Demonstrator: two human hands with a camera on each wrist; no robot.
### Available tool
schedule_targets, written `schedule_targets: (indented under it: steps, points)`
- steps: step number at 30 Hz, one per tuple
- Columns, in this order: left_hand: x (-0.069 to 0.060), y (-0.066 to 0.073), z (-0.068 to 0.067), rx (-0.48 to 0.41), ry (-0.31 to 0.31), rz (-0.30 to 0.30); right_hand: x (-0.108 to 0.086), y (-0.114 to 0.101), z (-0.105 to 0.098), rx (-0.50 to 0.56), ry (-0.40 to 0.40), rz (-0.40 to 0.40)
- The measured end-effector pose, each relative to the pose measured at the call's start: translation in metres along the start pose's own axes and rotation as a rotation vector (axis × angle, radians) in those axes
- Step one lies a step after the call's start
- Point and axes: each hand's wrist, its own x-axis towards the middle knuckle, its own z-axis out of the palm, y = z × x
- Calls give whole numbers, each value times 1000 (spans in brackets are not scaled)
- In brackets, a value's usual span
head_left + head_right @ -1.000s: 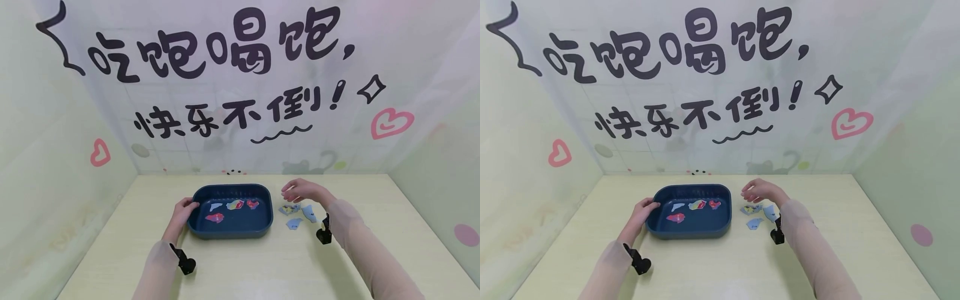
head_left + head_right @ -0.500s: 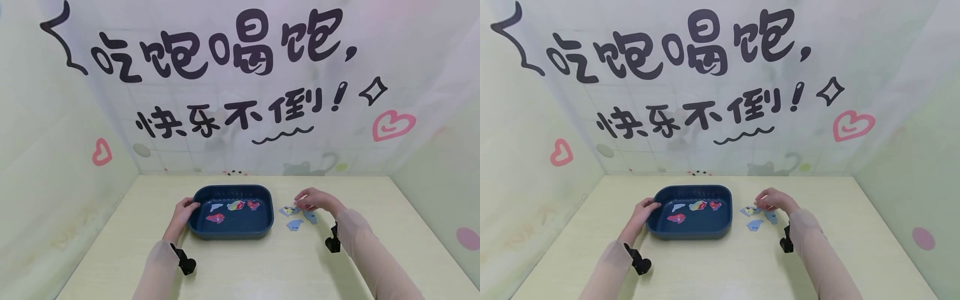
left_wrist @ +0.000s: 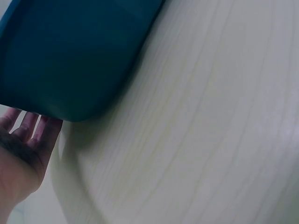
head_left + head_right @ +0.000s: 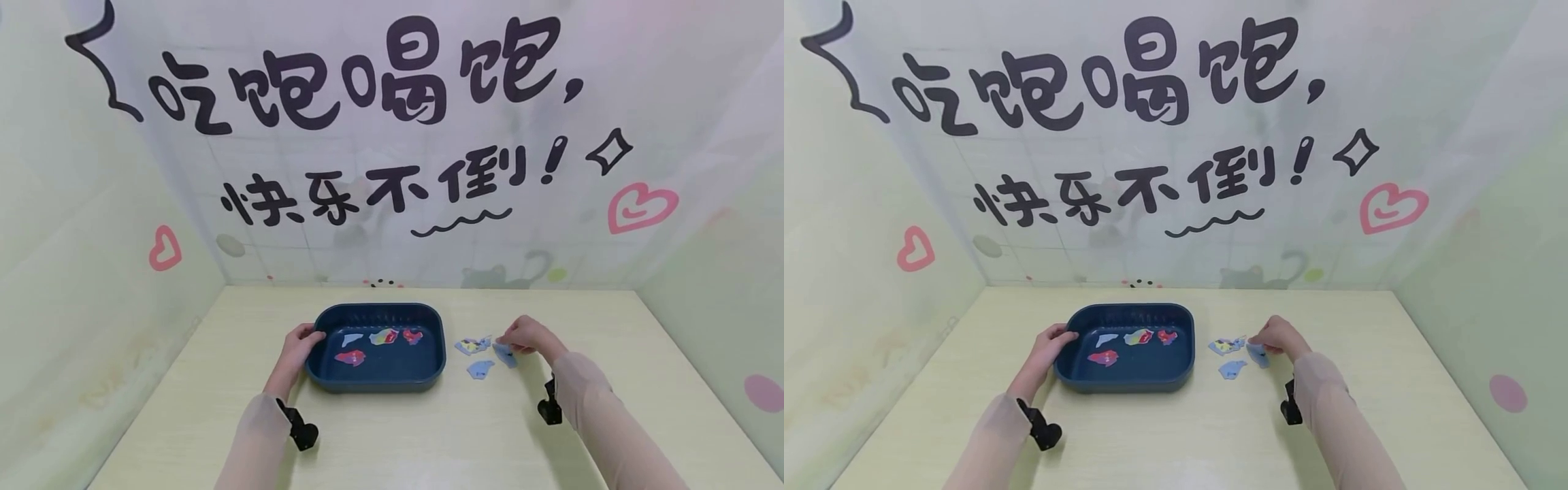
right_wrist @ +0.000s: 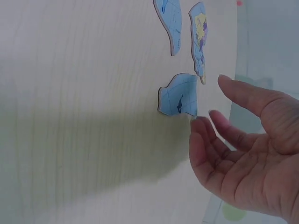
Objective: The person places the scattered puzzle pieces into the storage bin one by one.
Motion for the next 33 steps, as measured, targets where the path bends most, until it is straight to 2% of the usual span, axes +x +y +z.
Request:
schedule_targets:
  steps: [4, 10, 17, 29, 33]
  points:
    - [1, 1, -2, -1, 1, -4, 0, 2, 5, -63, 68, 60]
    - [2, 1, -2, 12, 0, -13, -3, 2, 16, 38, 110, 106]
    - [2, 0, -2, 10, -1, -11, -12, -6, 24, -87, 199, 133]
    - [2, 1, 1, 21, -1, -9, -8, -2, 24, -126, 213, 134]
    - [2, 1, 0, 23, 2, -7, -6, 1, 25, -119, 214, 111]
